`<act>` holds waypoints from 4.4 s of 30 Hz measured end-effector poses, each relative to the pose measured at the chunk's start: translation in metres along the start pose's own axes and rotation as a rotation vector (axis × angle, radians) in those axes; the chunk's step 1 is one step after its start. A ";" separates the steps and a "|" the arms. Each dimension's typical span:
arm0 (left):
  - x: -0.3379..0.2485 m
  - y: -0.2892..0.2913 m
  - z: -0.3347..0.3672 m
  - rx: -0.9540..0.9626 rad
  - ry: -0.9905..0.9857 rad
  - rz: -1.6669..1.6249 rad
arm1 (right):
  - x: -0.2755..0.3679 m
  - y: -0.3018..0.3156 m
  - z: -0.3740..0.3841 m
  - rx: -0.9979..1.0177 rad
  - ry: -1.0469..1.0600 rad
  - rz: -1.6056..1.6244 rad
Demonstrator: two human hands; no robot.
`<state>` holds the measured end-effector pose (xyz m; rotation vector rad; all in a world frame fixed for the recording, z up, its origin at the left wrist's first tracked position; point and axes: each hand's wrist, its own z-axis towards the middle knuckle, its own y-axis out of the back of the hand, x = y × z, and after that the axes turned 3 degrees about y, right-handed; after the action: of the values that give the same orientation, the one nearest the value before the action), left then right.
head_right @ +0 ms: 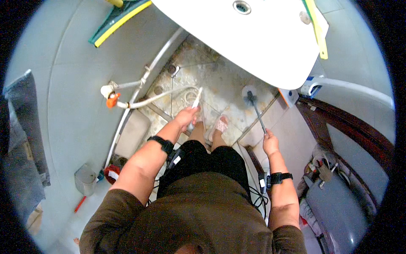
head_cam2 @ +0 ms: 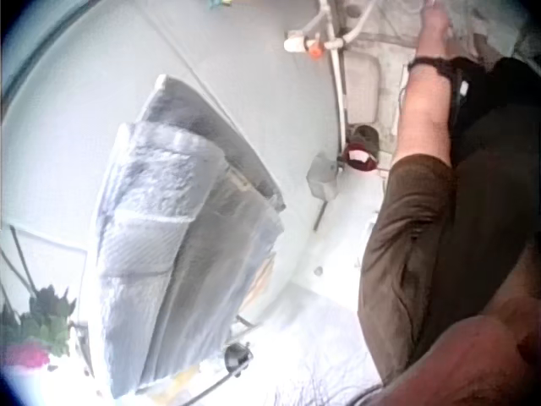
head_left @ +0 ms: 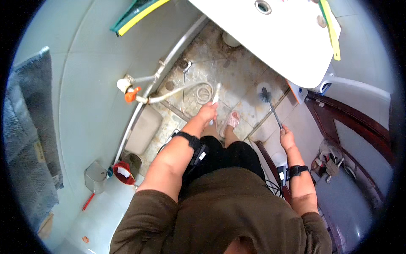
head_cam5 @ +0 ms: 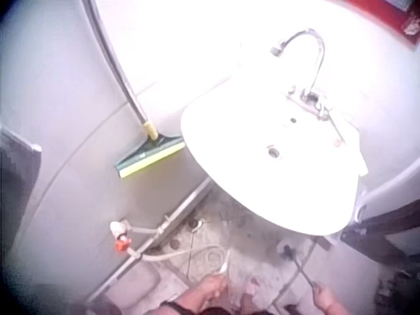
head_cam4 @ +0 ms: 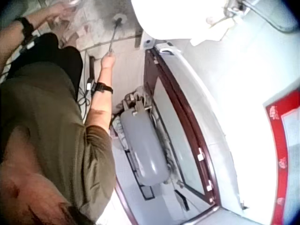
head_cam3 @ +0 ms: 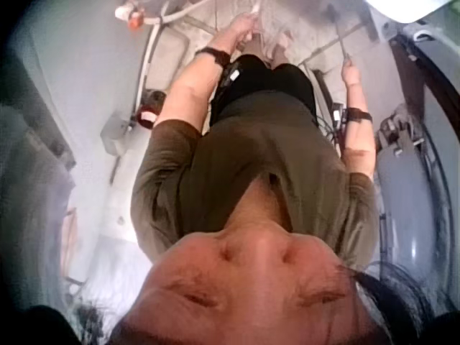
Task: The person sprays cleaning liquid onto a squat toilet and the surrounding floor, scrubs the toilet bowl and floor tiles with a brush, and rinses the area with water from a hose before washing their hands at a sink.
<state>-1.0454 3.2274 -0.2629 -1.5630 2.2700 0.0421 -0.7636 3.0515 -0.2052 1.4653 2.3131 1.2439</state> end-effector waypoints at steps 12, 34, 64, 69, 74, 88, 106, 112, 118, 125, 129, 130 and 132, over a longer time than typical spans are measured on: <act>-0.035 -0.077 0.021 0.030 -0.301 0.790 | -0.045 0.008 -0.008 -0.005 -0.137 0.051; -0.029 -0.155 0.037 0.084 -0.480 0.754 | -0.087 -0.006 -0.009 0.107 -0.294 0.114; -0.048 -0.250 -0.013 0.154 -0.314 0.609 | -0.117 -0.028 -0.024 0.120 -0.225 0.316; -0.043 -0.248 -0.008 0.133 -0.339 0.573 | -0.122 -0.034 -0.026 0.122 -0.208 0.265; -0.054 -0.251 -0.011 0.126 -0.447 0.545 | -0.143 -0.042 -0.028 0.108 -0.143 0.278; -0.079 -0.258 0.028 0.149 -0.598 0.562 | -0.094 -0.045 -0.047 0.038 -0.243 0.228; -0.100 -0.245 0.062 0.204 -0.239 0.411 | -0.134 -0.068 -0.075 0.082 -0.670 0.671; -0.045 -0.228 0.058 0.216 -0.157 0.594 | -0.141 -0.073 -0.072 0.099 -0.694 0.709; -0.041 -0.274 0.073 0.293 -0.166 0.586 | -0.148 -0.089 -0.072 0.082 -0.685 0.769; -0.064 -0.332 0.087 0.316 -0.194 0.625 | -0.155 -0.096 -0.078 0.037 -0.724 0.827; -0.067 -0.341 0.097 0.296 -0.219 0.638 | -0.160 -0.111 -0.085 -0.079 -0.743 0.829; -0.067 -0.341 0.098 0.295 -0.214 0.643 | -0.162 -0.114 -0.086 -0.091 -0.742 0.843; -0.068 -0.343 0.100 0.289 -0.190 0.609 | -0.164 -0.115 -0.087 -0.101 -0.745 0.860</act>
<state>-0.6848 3.1814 -0.2682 -0.6626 2.3793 0.0227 -0.8023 2.8489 -0.2777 2.4377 1.1416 0.6767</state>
